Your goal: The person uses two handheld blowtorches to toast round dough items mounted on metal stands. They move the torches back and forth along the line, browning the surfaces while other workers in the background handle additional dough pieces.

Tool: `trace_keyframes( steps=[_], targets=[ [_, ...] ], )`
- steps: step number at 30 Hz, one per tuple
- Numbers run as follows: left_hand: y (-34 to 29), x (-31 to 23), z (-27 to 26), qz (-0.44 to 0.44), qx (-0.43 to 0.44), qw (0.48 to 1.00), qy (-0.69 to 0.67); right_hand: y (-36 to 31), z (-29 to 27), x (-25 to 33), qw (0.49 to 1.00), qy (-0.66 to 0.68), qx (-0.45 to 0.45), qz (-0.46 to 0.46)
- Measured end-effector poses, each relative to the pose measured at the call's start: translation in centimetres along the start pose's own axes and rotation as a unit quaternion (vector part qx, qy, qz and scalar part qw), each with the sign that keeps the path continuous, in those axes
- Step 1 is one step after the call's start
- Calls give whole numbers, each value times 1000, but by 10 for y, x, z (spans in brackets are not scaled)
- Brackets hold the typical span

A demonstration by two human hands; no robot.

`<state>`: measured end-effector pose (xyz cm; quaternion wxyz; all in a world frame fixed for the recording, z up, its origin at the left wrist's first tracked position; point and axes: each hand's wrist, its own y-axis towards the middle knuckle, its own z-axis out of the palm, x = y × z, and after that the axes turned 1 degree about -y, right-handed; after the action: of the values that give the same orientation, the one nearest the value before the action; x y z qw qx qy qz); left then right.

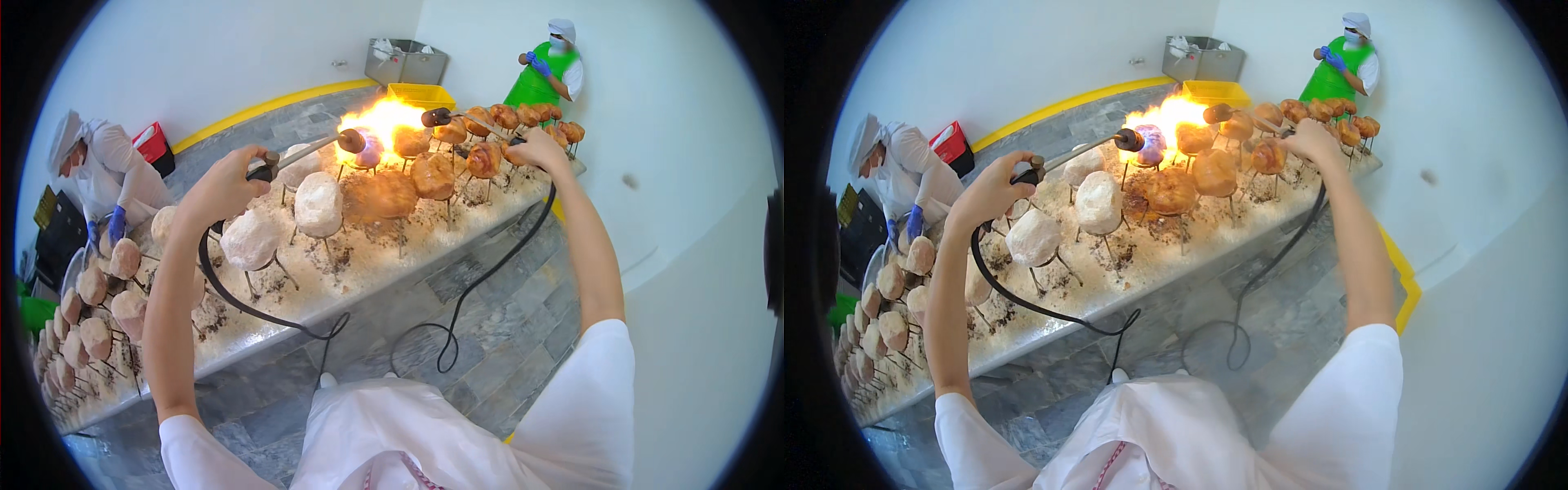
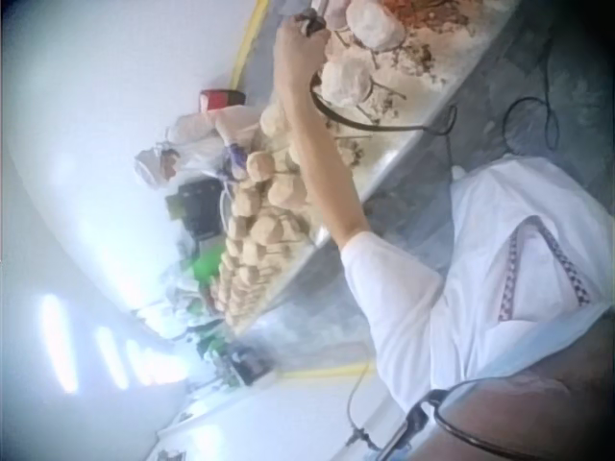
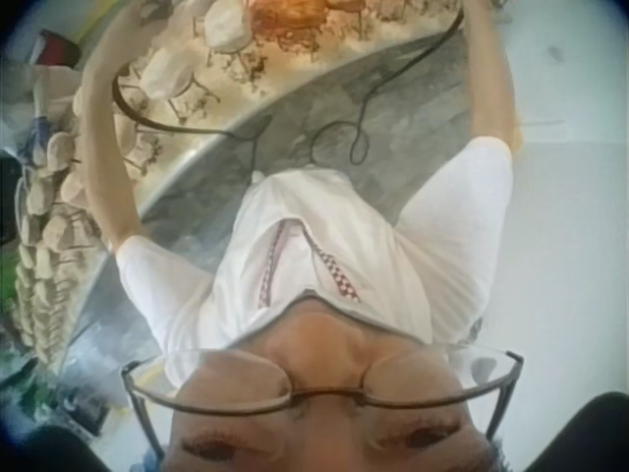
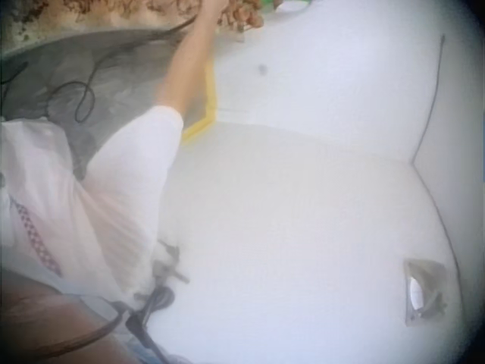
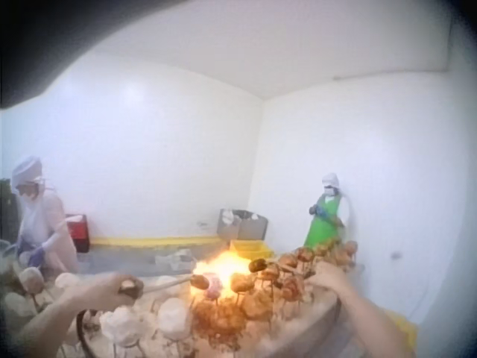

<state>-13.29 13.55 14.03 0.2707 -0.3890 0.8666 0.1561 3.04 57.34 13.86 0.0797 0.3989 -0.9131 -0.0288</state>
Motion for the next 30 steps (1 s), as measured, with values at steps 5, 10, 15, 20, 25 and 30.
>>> trace_keyframes(
  steps=[5,10,15,20,25,30],
  targets=[
    [20,-39,6,16,14,998,61,-17,5,-69,996,78,39,4],
    [49,-70,14,21,31,994,106,-37,9,-93,998,53,34,0],
    [68,-91,14,18,29,993,112,-42,11,-79,998,56,39,3],
    [69,-109,6,5,12,993,113,-30,15,-60,997,49,58,3],
    [64,-109,-5,-3,-1,995,98,-4,28,-52,998,52,45,9],
    [62,-97,-25,-13,-5,996,91,29,26,-44,995,71,66,3]
  ],
)
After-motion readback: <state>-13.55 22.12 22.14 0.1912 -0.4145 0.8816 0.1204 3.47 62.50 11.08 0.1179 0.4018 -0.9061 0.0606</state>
